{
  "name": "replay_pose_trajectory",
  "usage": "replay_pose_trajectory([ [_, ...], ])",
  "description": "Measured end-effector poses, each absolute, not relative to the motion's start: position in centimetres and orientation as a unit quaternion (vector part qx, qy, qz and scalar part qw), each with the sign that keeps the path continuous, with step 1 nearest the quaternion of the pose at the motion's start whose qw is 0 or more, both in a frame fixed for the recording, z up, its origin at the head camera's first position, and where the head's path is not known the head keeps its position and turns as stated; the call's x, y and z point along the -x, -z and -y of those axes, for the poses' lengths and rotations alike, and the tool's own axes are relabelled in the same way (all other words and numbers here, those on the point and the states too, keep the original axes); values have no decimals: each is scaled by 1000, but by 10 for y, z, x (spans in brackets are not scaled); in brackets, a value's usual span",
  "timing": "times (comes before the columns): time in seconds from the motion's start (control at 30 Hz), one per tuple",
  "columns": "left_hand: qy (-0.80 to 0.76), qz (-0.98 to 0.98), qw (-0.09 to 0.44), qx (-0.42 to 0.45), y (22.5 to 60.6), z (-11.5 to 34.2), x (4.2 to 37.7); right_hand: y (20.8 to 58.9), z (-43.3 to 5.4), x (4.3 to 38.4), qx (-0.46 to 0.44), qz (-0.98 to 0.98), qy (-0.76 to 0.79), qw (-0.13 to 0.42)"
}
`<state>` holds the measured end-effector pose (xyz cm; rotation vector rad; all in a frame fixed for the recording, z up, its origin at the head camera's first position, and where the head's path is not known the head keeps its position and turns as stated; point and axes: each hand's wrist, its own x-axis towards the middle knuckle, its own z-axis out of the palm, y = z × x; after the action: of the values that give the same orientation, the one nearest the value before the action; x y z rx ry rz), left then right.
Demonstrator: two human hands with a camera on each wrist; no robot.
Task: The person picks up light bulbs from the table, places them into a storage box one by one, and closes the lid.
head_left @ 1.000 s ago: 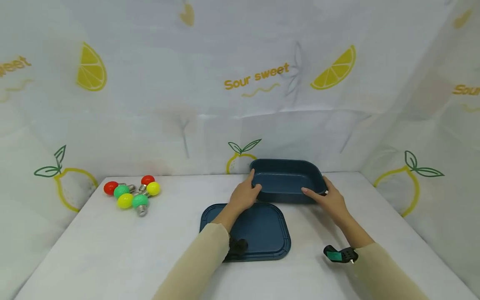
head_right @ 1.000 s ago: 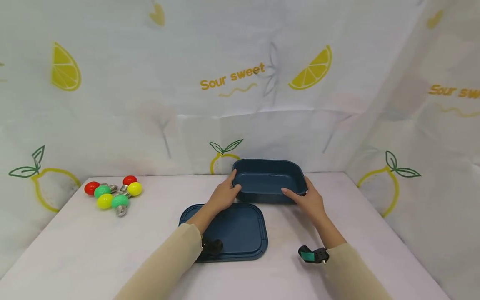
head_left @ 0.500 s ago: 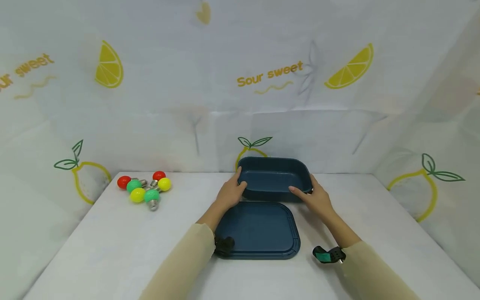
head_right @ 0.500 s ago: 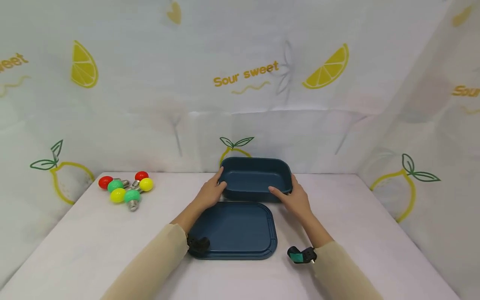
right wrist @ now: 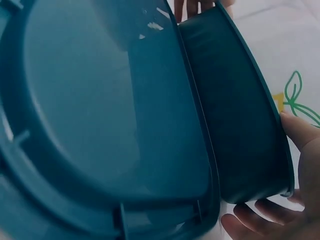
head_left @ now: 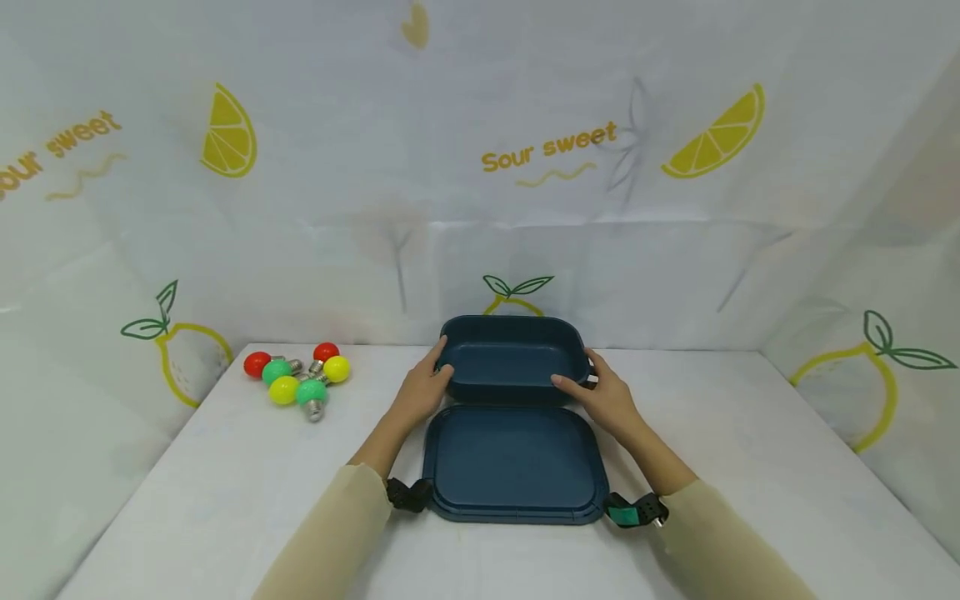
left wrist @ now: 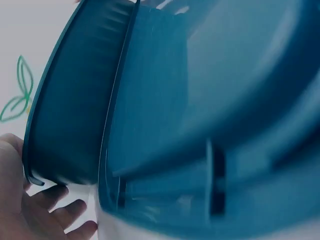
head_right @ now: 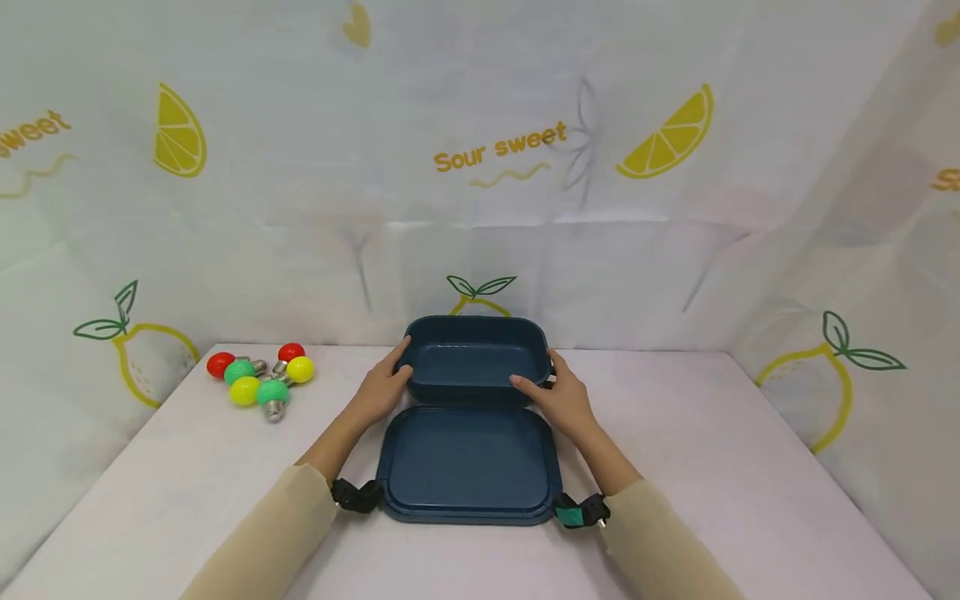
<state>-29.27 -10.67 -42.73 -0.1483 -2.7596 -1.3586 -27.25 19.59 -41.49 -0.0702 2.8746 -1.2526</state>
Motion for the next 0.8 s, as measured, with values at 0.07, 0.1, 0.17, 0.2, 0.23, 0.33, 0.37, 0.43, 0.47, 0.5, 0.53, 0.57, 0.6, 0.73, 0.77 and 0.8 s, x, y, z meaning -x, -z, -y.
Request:
replay_pose_trajectory([
  [0.07, 451, 891, 33, 44, 430, 111, 293, 416, -195, 273, 33, -915, 402, -2],
  [0.1, 453, 890, 33, 42, 431, 112, 293, 417, -196, 273, 39, -914, 405, -4],
  [0.17, 458, 888, 29, 39, 432, 113, 293, 417, -198, 273, 49, -911, 410, -7],
  [0.2, 459, 887, 30, 38, 433, 114, 292, 418, -199, 273, 51, -907, 418, -6],
  [0.23, 461, 886, 30, 37, 434, 114, 292, 419, -199, 272, 56, -903, 426, -4],
  [0.33, 474, 879, 31, 32, 436, 116, 291, 423, -200, 273, 61, -890, 452, -1],
  [0.37, 482, 875, 30, 31, 437, 116, 290, 426, -200, 274, 60, -886, 459, -2],
  [0.43, 494, 868, 32, 35, 441, 118, 290, 431, -200, 274, 60, -880, 471, -8],
  [0.47, 500, 865, 33, 39, 442, 120, 290, 435, -199, 274, 61, -878, 475, -13],
  [0.5, 506, 861, 34, 43, 444, 121, 289, 437, -198, 274, 64, -874, 481, -18],
  [0.53, 513, 857, 34, 44, 446, 122, 289, 440, -198, 274, 68, -870, 487, -23],
  [0.57, 518, 853, 34, 46, 449, 123, 289, 442, -197, 274, 71, -868, 491, -27],
  [0.6, 522, 851, 36, 48, 451, 124, 289, 444, -197, 274, 75, -864, 498, -32],
  [0.73, 533, 843, 49, 54, 459, 125, 291, 448, -197, 273, 87, -850, 517, -48],
  [0.77, 533, 843, 55, 56, 460, 125, 291, 449, -197, 273, 89, -847, 521, -49],
  [0.8, 533, 842, 58, 55, 461, 126, 290, 450, -197, 273, 91, -844, 526, -49],
])
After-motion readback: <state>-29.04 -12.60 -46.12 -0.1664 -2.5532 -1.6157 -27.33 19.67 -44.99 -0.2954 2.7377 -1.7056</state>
